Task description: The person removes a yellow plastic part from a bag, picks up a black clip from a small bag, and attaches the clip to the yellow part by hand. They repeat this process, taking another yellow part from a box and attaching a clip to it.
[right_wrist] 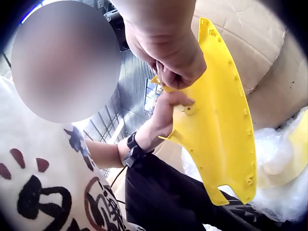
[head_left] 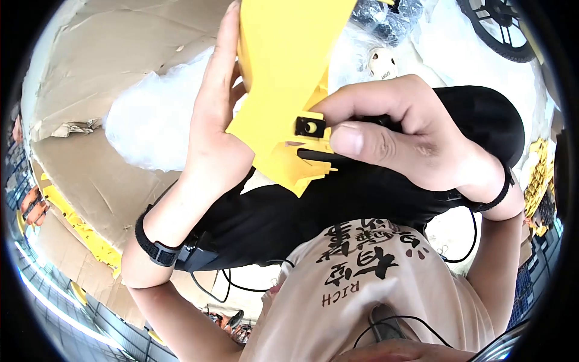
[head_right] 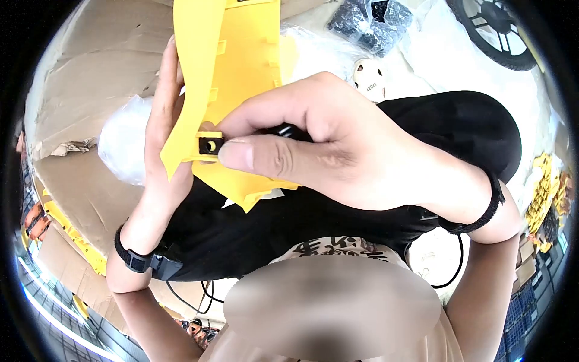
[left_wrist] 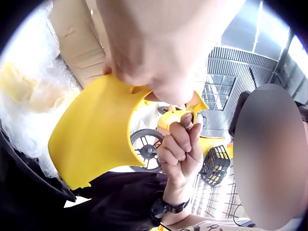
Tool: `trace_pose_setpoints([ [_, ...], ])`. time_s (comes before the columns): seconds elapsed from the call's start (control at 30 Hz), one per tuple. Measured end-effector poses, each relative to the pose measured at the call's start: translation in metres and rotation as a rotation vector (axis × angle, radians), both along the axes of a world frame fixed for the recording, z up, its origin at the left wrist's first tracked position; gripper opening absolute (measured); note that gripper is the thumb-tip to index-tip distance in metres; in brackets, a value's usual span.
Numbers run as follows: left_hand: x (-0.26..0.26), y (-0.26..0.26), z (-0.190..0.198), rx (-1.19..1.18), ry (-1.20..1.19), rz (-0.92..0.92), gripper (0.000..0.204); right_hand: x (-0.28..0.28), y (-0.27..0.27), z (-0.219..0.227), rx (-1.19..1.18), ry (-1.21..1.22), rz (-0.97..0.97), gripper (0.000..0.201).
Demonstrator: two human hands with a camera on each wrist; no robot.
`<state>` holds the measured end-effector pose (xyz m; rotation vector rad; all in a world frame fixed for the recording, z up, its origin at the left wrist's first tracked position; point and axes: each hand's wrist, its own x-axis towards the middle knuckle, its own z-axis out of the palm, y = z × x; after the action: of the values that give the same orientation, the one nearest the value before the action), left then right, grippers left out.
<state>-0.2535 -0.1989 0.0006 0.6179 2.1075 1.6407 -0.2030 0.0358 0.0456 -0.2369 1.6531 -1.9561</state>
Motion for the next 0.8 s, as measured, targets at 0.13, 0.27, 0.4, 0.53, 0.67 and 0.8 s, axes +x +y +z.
trace_pose_setpoints([
  [0.13, 0.010, 0.020, 0.017, -0.016, -0.089, 0.028, 0.085, 0.001, -0.004, -0.006, -0.047, 0.002, 0.009, 0.030],
  [0.27, 0.012, 0.014, 0.009, 0.048, -0.028, -0.015, 0.081, 0.003, -0.005, -0.005, -0.098, 0.045, -0.009, 0.029],
  [0.4, 0.018, 0.015, 0.017, 0.033, -0.063, -0.008, 0.079, 0.008, -0.007, -0.009, 0.016, 0.222, 0.003, 0.031],
  [0.53, 0.017, 0.024, 0.016, 0.053, 0.000, -0.017, 0.079, 0.007, -0.009, -0.007, 0.065, 0.282, -0.037, 0.036],
  [0.67, 0.015, 0.022, 0.027, -0.041, -0.177, 0.176, 0.080, 0.004, -0.005, -0.005, 0.010, 0.076, -0.064, 0.038],
  [0.8, 0.007, 0.001, 0.017, 0.017, -0.243, 0.040, 0.092, 0.001, 0.003, 0.006, -0.123, -0.378, -0.097, 0.045],
])
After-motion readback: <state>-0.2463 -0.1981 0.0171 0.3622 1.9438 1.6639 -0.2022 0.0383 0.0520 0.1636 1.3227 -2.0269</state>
